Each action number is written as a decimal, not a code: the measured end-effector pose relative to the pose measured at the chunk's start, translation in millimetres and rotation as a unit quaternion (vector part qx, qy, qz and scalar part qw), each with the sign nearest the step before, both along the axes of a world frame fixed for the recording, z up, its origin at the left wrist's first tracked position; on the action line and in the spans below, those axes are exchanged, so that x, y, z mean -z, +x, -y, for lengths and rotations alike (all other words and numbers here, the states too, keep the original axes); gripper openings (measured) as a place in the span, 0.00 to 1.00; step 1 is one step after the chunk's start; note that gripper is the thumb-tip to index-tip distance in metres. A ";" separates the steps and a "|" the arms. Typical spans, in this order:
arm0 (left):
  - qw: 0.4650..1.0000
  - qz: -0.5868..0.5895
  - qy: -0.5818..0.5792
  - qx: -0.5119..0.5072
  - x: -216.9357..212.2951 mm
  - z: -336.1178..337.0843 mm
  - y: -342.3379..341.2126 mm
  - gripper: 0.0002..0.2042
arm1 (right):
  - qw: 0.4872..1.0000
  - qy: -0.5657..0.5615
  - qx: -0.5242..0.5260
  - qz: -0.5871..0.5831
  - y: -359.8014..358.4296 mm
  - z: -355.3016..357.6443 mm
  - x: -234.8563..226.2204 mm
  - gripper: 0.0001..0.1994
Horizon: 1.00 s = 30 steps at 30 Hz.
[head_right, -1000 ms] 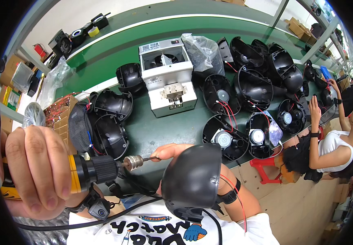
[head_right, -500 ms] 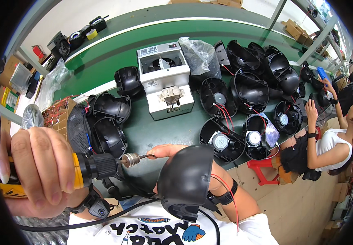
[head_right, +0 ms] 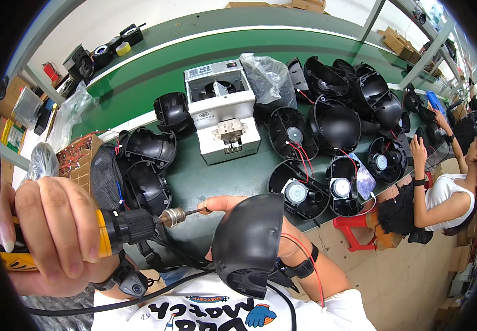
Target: Assembling plastic speaker housings by installing speakers and wiring, then securing them with an electric screwdriver.
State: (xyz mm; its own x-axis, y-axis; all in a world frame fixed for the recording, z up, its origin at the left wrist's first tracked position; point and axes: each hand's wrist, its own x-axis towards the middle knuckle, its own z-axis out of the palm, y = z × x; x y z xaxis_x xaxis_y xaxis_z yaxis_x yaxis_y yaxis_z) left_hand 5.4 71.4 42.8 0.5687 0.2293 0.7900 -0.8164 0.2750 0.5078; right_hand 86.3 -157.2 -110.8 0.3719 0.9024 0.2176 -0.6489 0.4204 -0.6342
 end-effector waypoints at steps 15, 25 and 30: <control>1.000 0.018 -0.001 -0.013 4.7 4.0 2.0 0.23 | 0.987 -0.007 -0.051 -0.150 -2.5 -3.0 -10.3 0.34; 1.000 0.011 -0.002 -0.004 1.9 4.2 2.4 0.24 | 0.994 -0.002 -0.024 -0.108 -0.3 -4.5 -11.7 0.38; 1.000 0.017 0.010 0.004 2.8 3.2 3.8 0.25 | 0.998 -0.057 -0.002 -0.002 1.4 -1.1 -16.1 0.37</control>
State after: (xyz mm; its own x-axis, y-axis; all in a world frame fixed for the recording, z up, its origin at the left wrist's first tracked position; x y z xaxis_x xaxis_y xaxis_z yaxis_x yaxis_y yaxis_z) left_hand 9.2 68.2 40.0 0.5425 0.2088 0.8137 -0.8315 0.2711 0.4848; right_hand 87.7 -156.1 -94.7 0.3690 0.9228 0.1112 -0.6536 0.3426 -0.6749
